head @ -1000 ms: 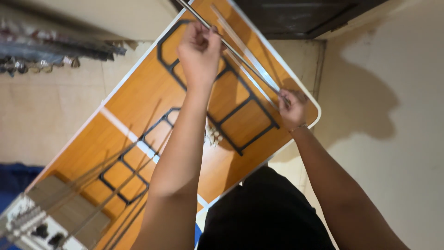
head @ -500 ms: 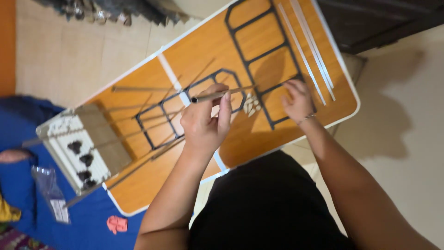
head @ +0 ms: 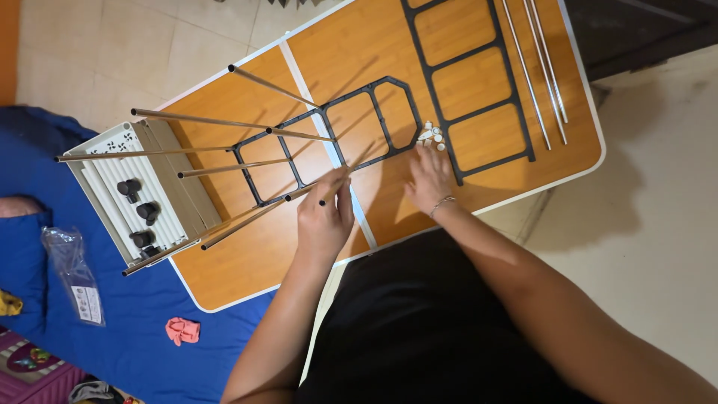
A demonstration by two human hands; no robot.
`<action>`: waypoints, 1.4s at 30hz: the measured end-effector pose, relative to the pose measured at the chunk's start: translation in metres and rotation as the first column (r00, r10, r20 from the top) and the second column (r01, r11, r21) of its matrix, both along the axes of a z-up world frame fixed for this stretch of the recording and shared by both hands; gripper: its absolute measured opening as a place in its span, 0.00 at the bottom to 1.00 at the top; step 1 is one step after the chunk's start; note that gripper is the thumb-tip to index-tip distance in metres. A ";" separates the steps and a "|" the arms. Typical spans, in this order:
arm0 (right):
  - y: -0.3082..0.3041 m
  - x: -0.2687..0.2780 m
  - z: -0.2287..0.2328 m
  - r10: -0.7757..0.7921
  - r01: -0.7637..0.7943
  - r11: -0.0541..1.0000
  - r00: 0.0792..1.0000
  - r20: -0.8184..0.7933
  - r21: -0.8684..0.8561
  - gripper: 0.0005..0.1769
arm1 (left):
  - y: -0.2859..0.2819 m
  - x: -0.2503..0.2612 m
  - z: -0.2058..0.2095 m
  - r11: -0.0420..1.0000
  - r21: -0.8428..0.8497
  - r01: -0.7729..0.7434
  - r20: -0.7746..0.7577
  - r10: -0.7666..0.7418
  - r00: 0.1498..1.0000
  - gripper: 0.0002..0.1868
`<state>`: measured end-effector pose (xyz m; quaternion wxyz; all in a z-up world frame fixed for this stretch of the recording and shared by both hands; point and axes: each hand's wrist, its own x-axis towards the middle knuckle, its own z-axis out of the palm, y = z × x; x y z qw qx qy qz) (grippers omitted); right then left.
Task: The person assembles a metal frame structure on a wooden table. They insert multiple metal rods into black plastic frames, then attach a second frame to complete the assembly. The person handles rods, frames, and small white caps during the process.
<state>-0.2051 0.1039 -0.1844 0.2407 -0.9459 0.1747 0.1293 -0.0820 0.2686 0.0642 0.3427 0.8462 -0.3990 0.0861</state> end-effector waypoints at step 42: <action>-0.101 0.102 0.002 0.235 -0.221 0.972 0.933 -0.273 0.081 0.67 | -0.121 0.089 -0.034 0.931 -0.058 -0.360 -0.022 0.360 0.933 0.05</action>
